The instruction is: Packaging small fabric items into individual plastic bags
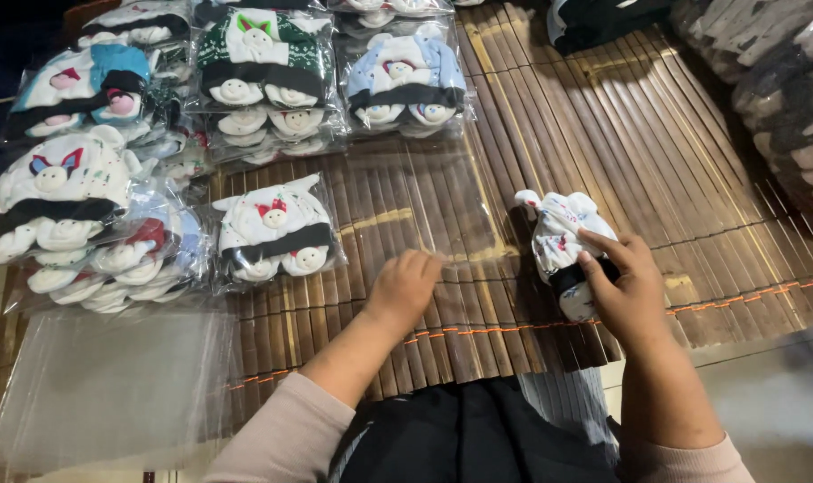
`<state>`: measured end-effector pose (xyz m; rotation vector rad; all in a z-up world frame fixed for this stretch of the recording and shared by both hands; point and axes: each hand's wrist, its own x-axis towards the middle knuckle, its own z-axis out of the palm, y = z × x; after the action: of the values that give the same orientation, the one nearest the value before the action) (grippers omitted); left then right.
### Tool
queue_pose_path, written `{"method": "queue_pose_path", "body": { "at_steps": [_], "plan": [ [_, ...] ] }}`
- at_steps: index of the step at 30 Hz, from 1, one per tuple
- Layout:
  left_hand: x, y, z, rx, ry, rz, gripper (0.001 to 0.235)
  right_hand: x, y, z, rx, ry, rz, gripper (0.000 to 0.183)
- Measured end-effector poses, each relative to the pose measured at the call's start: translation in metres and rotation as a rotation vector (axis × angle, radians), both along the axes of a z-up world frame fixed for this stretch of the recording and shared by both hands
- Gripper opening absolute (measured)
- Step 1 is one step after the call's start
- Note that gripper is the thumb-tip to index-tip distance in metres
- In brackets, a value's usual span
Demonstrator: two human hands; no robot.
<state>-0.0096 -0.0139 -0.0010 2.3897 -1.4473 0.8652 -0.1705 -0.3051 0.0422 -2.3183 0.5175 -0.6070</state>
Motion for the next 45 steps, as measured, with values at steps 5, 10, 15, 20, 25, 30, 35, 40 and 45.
{"method": "queue_pose_path", "body": {
  "at_steps": [5, 10, 15, 20, 25, 30, 35, 40, 45],
  "plan": [
    [0.007, -0.003, -0.019, -0.009, 0.224, 0.148, 0.017, 0.0, 0.006, 0.004, 0.026, 0.011, -0.007, 0.034],
    [0.004, -0.005, -0.004, -0.024, 0.25, 0.155, 0.035, 0.001, 0.007, 0.0, 0.023, 0.007, 0.003, 0.034],
    [0.002, -0.008, 0.012, -0.049, 0.088, 0.14, 0.046, 0.0, 0.015, 0.015, -0.069, 0.017, 0.086, 0.044],
    [-0.001, -0.013, 0.02, -0.142, -0.072, 0.085, 0.039, 0.006, 0.03, 0.015, -0.313, -0.021, 0.138, 0.053],
    [-0.004, -0.015, 0.024, -0.15, -0.159, 0.05, 0.039, 0.006, 0.038, -0.01, -0.706, -0.055, 0.102, 0.043],
    [-0.007, -0.013, 0.026, -0.11, -0.161, 0.061, 0.038, 0.006, 0.054, -0.02, -0.843, -0.091, 0.085, 0.052],
    [-0.008, -0.01, 0.027, -0.134, -0.124, 0.071, 0.041, 0.004, 0.061, -0.015, -0.846, -0.153, 0.091, 0.055],
    [-0.004, -0.006, 0.009, -0.191, 0.046, 0.066, 0.047, 0.002, 0.053, -0.015, -0.769, -0.155, 0.166, 0.048],
    [-0.004, 0.0, 0.007, -0.27, 0.371, 0.087, 0.037, -0.006, 0.032, -0.017, -0.461, -0.036, 0.134, 0.055]
  ]
}}
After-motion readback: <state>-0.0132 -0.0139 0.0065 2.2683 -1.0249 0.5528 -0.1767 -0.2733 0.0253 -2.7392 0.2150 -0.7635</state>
